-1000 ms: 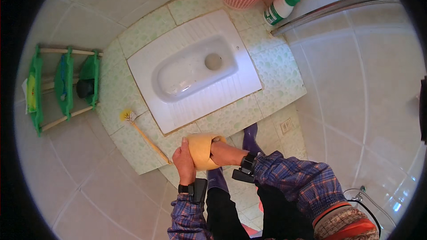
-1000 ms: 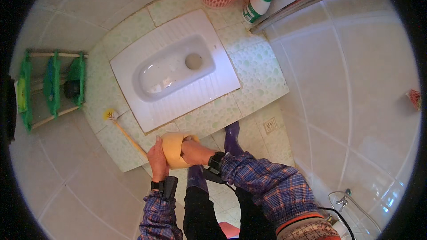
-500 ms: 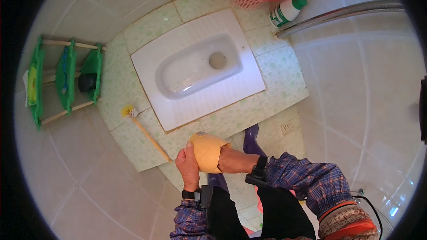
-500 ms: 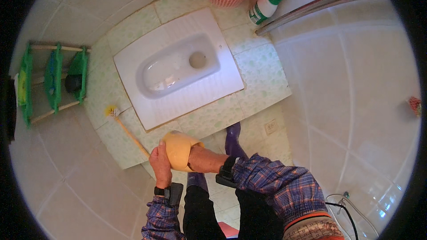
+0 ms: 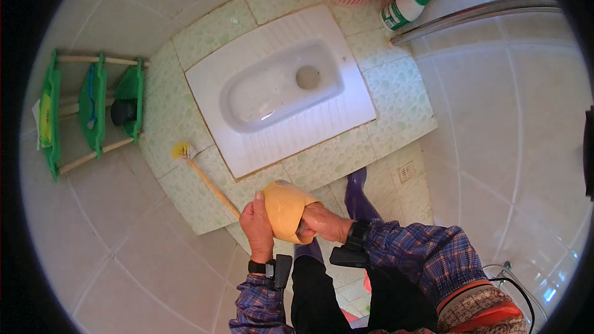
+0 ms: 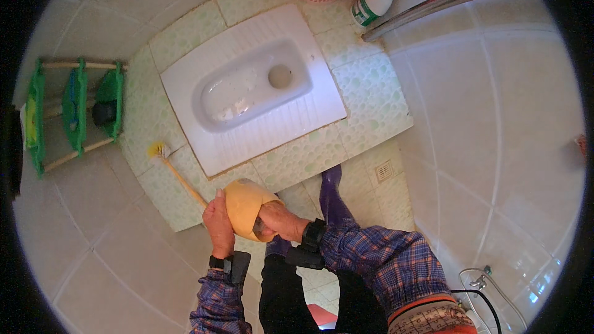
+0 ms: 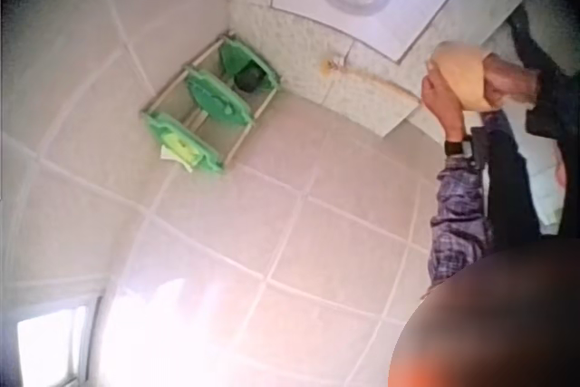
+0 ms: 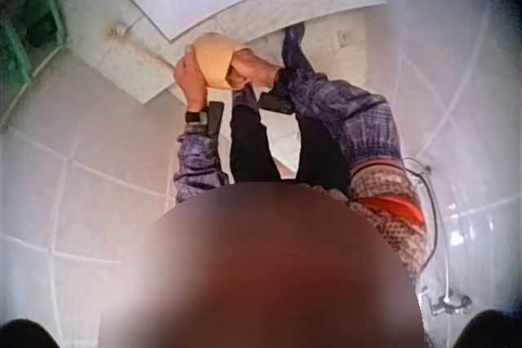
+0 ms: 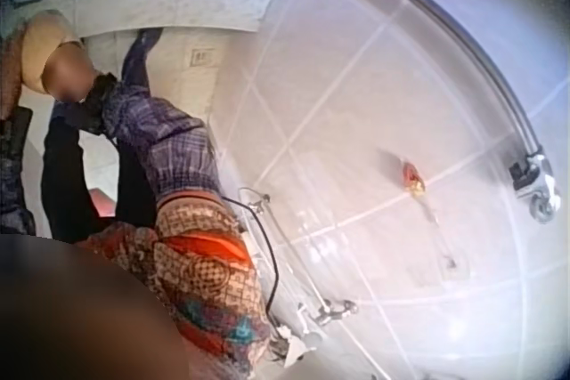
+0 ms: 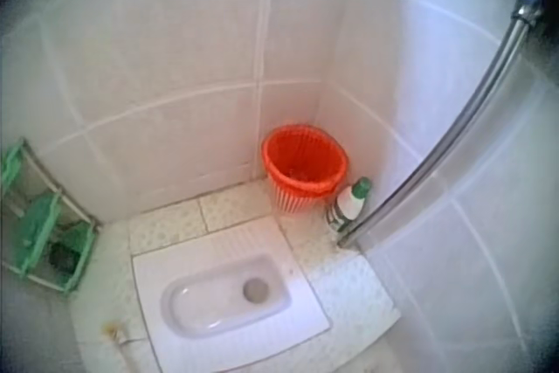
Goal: The person wipes the bathroom floor and squat toilet with a cloth, cleans a plastic container using the cloth, and then washes and wrings out the cloth in a bucket of soapy water.
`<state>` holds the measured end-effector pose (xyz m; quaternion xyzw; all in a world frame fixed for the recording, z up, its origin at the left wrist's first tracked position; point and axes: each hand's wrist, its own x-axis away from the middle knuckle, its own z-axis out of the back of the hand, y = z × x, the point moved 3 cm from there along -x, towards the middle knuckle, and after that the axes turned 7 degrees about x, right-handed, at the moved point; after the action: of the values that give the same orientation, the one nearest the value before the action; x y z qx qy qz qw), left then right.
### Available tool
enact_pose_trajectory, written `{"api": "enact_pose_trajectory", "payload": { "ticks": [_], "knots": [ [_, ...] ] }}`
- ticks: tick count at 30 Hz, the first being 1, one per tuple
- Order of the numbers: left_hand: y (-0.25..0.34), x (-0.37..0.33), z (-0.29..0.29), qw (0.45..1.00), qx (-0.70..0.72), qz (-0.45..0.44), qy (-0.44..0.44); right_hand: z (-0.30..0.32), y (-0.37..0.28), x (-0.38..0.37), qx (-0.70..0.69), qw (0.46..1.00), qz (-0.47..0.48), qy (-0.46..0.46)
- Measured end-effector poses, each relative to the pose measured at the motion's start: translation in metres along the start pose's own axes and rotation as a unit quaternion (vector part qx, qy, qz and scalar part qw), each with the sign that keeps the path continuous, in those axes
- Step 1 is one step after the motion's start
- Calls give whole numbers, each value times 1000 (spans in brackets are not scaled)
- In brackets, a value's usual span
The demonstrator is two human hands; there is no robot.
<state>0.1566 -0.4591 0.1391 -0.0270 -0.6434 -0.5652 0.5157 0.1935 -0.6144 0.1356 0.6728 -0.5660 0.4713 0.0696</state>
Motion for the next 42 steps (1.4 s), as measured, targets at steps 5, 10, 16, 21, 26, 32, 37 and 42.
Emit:
{"api": "enact_pose_trajectory", "payload": {
  "ticks": [5,10,16,21,26,32,37,42],
  "knots": [
    [18,-5,-6,998,-32,-26,-53,5,-16,11,221,897,376,77],
    [13,-7,-7,999,16,-15,-26,6,-37,13,50,998,38,-25],
    [-3,-29,18,999,10,-28,31,18,-59,41,270,942,171,97],
    [-17,-40,42,976,196,93,19,83,-70,74,81,947,174,258],
    [-18,-28,36,967,220,125,19,75,-75,75,213,897,199,333],
    [-18,-17,12,974,181,138,-7,-2,-75,35,540,758,344,120],
    [-19,-10,12,979,156,132,3,-16,-63,1,652,699,296,1],
    [-6,4,8,994,16,103,-5,-18,-28,-9,612,734,295,-3]
  ]
}}
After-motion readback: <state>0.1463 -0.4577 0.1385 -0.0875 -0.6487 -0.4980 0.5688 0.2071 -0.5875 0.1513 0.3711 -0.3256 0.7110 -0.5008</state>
